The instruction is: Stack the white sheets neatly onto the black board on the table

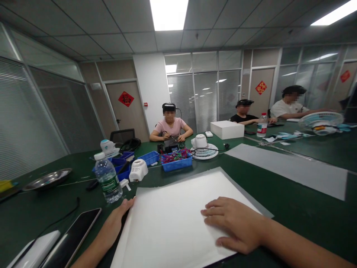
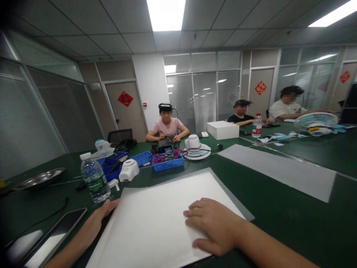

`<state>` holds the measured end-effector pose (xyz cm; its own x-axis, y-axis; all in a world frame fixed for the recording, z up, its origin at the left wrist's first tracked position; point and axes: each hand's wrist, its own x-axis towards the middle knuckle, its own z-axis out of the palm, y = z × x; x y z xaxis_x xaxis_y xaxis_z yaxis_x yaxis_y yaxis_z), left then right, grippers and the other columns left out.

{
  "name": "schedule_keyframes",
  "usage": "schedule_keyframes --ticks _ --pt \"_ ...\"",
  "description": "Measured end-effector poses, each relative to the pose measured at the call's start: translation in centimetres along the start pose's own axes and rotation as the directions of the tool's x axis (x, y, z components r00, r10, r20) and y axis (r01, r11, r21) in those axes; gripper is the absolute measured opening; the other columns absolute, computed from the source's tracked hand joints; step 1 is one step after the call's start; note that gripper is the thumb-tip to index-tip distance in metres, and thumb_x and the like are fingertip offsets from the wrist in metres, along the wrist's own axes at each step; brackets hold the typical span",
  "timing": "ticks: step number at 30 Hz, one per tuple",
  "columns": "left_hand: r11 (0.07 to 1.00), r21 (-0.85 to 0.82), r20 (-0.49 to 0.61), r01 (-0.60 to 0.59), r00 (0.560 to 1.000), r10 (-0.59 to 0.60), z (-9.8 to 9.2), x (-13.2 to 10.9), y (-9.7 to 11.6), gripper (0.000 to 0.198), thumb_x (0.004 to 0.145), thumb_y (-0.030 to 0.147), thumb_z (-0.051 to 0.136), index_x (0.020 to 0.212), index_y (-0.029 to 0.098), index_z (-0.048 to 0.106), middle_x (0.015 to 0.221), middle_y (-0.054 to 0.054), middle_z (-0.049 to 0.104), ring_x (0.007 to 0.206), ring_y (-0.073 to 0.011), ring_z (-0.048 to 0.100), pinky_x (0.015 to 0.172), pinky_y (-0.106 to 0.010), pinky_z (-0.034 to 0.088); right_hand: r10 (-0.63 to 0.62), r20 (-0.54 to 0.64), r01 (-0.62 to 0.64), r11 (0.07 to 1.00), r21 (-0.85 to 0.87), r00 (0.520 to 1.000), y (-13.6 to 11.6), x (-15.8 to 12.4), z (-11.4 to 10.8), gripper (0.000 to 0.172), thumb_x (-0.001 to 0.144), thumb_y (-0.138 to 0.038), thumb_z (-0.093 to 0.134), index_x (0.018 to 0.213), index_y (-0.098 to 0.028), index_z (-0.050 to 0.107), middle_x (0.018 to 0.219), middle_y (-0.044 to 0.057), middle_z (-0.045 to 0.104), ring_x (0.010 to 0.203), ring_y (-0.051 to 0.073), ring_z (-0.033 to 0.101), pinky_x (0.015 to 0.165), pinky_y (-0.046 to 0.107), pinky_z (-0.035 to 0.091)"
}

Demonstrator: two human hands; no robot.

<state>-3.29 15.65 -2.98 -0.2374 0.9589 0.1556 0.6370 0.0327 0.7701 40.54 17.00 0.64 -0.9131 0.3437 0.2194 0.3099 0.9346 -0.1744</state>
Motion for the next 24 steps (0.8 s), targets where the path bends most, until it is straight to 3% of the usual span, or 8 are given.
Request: schedule_keyframes --ticks 5,8,10,12,16,19,21,24 --pt "0.986 0.160 0.075 -0.041 0.997 0.029 0.7 0.2 -0.4 0.087 0.078 0.062 0.055 0.145 0.008 0.046 0.152 -0.012 0.048 0.139 -0.0305 0.045 0.119 -0.045 0.029 0.005 -0.098 -0.002 1.000 0.031 0.995 1.2 -0.3 0.2 0.063 0.091 -0.051 0.054 0.146 -0.021 0.044 0.139 0.012 0.057 0.122 0.025 0.057 0.105 0.043 0.042" --pt "0.976 0.204 0.063 -0.072 0.996 0.060 1.4 0.3 -1.4 0.092 0.079 0.057 0.055 0.152 0.005 0.032 0.158 -0.014 0.038 0.142 -0.0286 0.041 0.120 -0.044 0.026 0.279 -0.277 -0.319 0.941 -0.113 0.919 6.1 -2.8 -0.3 0.055 0.097 -0.046 0.045 0.146 -0.023 0.044 0.142 0.011 0.054 0.127 0.024 0.052 0.108 0.044 0.039" --pt "0.978 0.195 0.052 -0.080 0.996 0.071 1.7 0.6 -2.0 0.092 0.081 0.056 0.052 0.153 0.003 0.028 0.159 -0.015 0.034 0.143 -0.0275 0.040 0.120 -0.044 0.026 0.549 -0.394 -0.650 0.737 -0.188 0.737 10.3 -6.0 -0.9 0.055 0.096 -0.046 0.043 0.146 -0.023 0.044 0.147 0.010 0.048 0.135 0.026 0.045 0.114 0.046 0.033" --pt "0.974 0.208 0.050 -0.090 0.995 0.082 1.7 0.8 -2.4 0.090 0.082 0.055 0.051 0.152 0.004 0.029 0.159 -0.015 0.034 0.143 -0.0276 0.040 0.120 -0.045 0.027 0.775 -0.439 -0.888 0.432 -0.158 0.455 14.0 -9.9 -1.5 0.065 0.092 -0.049 0.044 0.150 -0.019 0.036 0.154 0.012 0.038 0.141 0.029 0.035 0.115 0.049 0.030" --pt "0.951 0.281 0.071 -0.128 0.991 0.112 1.5 0.9 -2.3 0.081 0.083 0.052 0.048 0.149 0.007 0.039 0.156 -0.013 0.040 0.142 -0.0280 0.042 0.119 -0.047 0.027 0.912 -0.407 -0.998 0.040 -0.046 0.055 18.1 -16.1 -1.8 0.075 0.087 -0.064 0.039 0.136 -0.008 0.051 0.137 0.027 0.051 0.125 0.045 0.049 0.097 0.072 0.035" --pt "0.938 0.316 0.086 -0.143 0.989 0.122 1.4 0.6 -1.7 0.077 0.083 0.051 0.046 0.148 0.008 0.043 0.154 -0.012 0.042 0.141 -0.0275 0.042 0.119 -0.046 0.025 0.902 -0.411 -0.988 -0.152 -0.011 -0.134 19.0 -17.5 -1.5 0.088 0.081 -0.075 0.040 0.132 -0.005 0.053 0.127 0.034 0.054 0.117 0.051 0.051 0.090 0.073 0.036" --pt "0.932 0.335 0.090 -0.136 0.990 0.112 1.4 0.3 -1.4 0.078 0.083 0.051 0.043 0.148 0.008 0.043 0.155 -0.012 0.041 0.142 -0.0272 0.040 0.119 -0.046 0.024 0.886 -0.438 -0.984 -0.176 -0.017 -0.151 19.2 -17.5 -1.4 0.095 0.080 -0.078 0.039 0.138 -0.003 0.046 0.134 0.035 0.046 0.124 0.051 0.045 0.093 0.070 0.036" --pt "0.926 0.357 0.102 -0.126 0.990 0.095 1.5 -0.1 -0.9 0.078 0.084 0.052 0.040 0.149 0.008 0.041 0.156 -0.012 0.037 0.143 -0.0275 0.038 0.119 -0.046 0.023 0.901 -0.433 -0.996 -0.073 -0.057 -0.041 19.2 -17.6 -1.3 0.087 0.084 -0.074 0.036 0.145 -0.012 0.040 0.147 0.027 0.038 0.134 0.044 0.038 0.100 0.065 0.034"
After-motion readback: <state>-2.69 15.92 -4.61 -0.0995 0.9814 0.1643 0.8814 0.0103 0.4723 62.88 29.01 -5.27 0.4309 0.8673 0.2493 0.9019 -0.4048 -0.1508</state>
